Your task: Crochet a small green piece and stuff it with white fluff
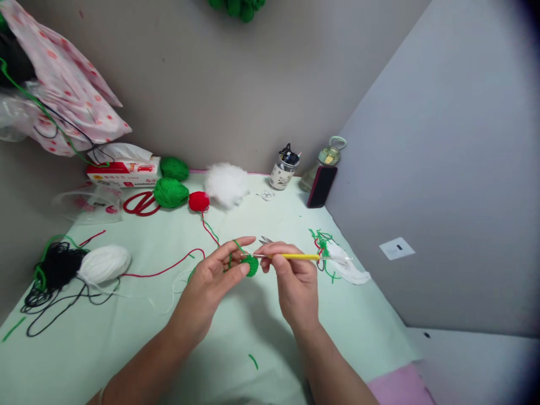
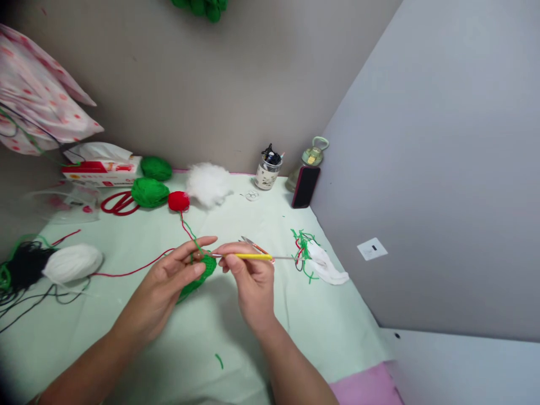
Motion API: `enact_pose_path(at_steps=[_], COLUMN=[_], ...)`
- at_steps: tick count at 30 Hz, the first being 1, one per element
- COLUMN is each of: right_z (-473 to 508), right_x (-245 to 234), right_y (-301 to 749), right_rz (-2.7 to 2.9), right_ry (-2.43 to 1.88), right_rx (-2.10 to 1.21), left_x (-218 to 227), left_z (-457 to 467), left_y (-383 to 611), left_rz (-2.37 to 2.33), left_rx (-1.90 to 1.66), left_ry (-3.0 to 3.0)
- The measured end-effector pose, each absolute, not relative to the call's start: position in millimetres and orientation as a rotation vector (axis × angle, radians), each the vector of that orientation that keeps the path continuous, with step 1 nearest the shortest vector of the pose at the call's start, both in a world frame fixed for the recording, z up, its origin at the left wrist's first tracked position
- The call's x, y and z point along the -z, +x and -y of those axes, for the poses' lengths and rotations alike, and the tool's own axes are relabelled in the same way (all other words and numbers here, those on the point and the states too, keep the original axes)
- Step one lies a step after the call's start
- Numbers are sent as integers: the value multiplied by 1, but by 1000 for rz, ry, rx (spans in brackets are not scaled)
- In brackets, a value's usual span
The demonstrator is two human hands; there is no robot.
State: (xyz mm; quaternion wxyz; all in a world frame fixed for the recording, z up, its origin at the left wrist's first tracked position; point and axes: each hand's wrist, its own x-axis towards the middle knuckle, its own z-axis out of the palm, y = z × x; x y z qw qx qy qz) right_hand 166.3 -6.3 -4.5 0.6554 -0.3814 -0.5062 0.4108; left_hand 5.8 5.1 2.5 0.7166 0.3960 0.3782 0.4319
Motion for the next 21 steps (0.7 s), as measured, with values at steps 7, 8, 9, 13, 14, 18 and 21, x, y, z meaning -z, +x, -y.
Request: enact_pose_path(at_steps=[7,8,9,13,14,18,21], right_z=[4,4,4,5,4,3,2], right_x=[6,6,6,6,5,-1,-3], right_y=[171,171,171,170,170,168,168], right_rz=[1158,1199,1225,1139,1087,935,918], right_ry=[-834,-841,-848,-845,-838,-801,-797], right_rx=[-1026,-1000,-980,-1011,-1042,-1169,-1202], left_x=[-5,-6,-6,-5,-5,-8,-13], left_z=[-5,-5,-4,-5,-5,-4,-3], left_y=[4,5,6,5,4,3,4], left_rz=[-860,-846,-835,-843,-854,-894,-906], left_rx=[-962,-955,-944,-910,-913,-956,-986], left_ry=[932,935,937,982,996,1016,1010])
